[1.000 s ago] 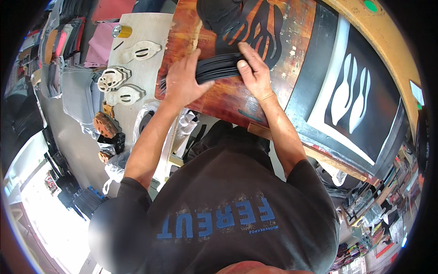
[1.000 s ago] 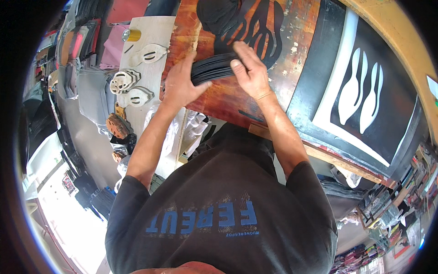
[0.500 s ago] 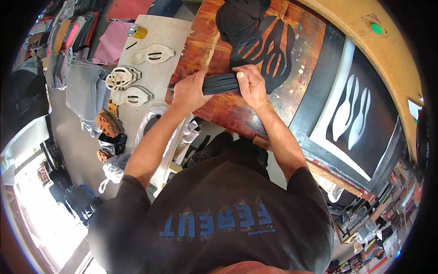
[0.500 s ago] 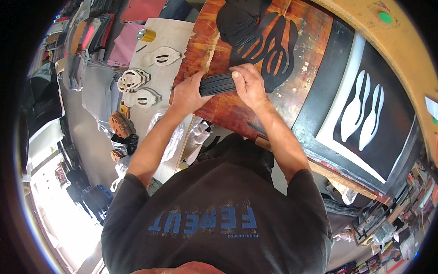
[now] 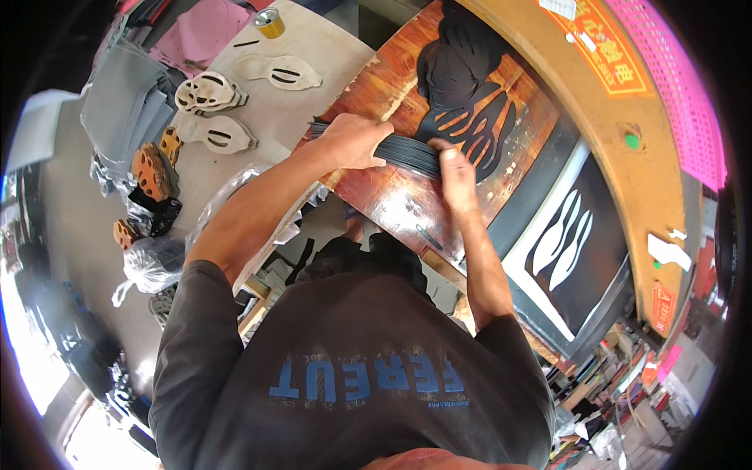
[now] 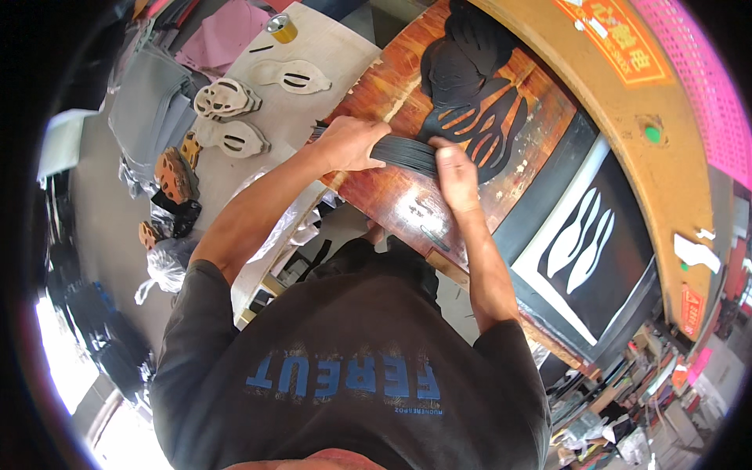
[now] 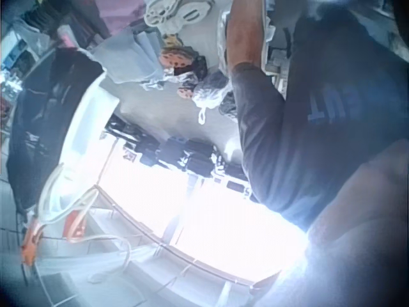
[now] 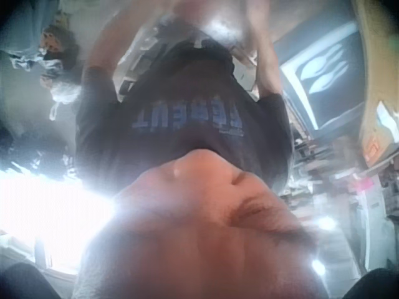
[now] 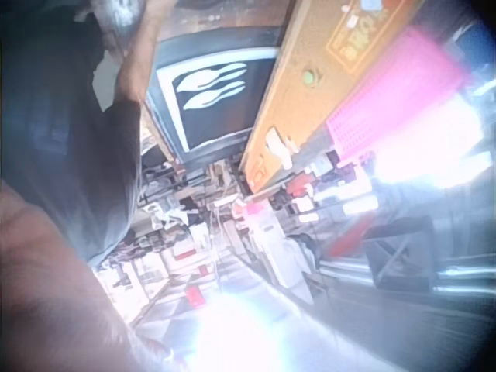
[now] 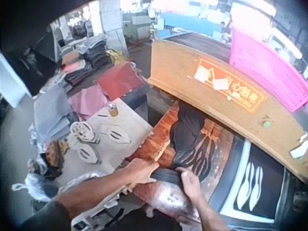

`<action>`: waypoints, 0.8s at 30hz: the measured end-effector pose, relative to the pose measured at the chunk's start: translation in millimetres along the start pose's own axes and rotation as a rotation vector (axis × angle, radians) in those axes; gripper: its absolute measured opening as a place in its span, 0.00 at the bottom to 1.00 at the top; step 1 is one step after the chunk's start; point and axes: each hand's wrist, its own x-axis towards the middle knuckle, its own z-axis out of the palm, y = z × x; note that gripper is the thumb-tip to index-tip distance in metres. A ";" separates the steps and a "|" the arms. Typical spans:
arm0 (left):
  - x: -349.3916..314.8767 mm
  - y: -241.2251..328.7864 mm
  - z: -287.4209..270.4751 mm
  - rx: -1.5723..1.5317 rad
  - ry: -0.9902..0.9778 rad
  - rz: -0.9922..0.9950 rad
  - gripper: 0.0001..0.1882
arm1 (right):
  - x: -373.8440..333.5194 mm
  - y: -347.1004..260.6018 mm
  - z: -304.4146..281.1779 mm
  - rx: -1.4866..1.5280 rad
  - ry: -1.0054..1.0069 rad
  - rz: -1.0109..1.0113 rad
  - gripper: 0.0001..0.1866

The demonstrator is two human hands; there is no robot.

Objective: The person gathers and stacks black rubber parts on a workbench, then places them into a clear plastic bag and ties it shut. They then handle a large black rubber sheet and arrange white rubber pieces on it.

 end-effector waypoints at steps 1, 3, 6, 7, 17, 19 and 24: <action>-8.7 -0.7 -0.3 0.009 0.073 0.044 0.25 | 0.0 -6.0 -9.4 0.213 0.052 0.140 0.36; -28.7 -1.0 -4.4 0.086 0.265 0.170 0.20 | 3.6 -21.0 -30.9 0.554 -0.013 0.440 0.54; -62.8 7.9 -13.8 0.140 0.633 0.391 0.19 | 2.5 -44.1 -27.3 0.910 -0.473 0.760 0.53; -72.5 11.9 -18.1 0.163 0.683 0.453 0.19 | -2.8 -52.4 -19.1 0.924 -0.626 0.659 0.51; -194.7 71.5 52.9 -0.322 0.629 -0.577 0.53 | -19.7 -92.9 40.9 0.736 -0.933 0.706 0.45; -211.5 76.6 102.2 -1.302 0.529 -0.754 0.55 | -16.0 -95.3 47.9 0.671 -0.998 0.682 0.44; -203.4 109.7 209.2 -2.197 0.731 -0.755 0.45 | -17.4 -134.9 78.8 0.480 -1.075 0.637 0.43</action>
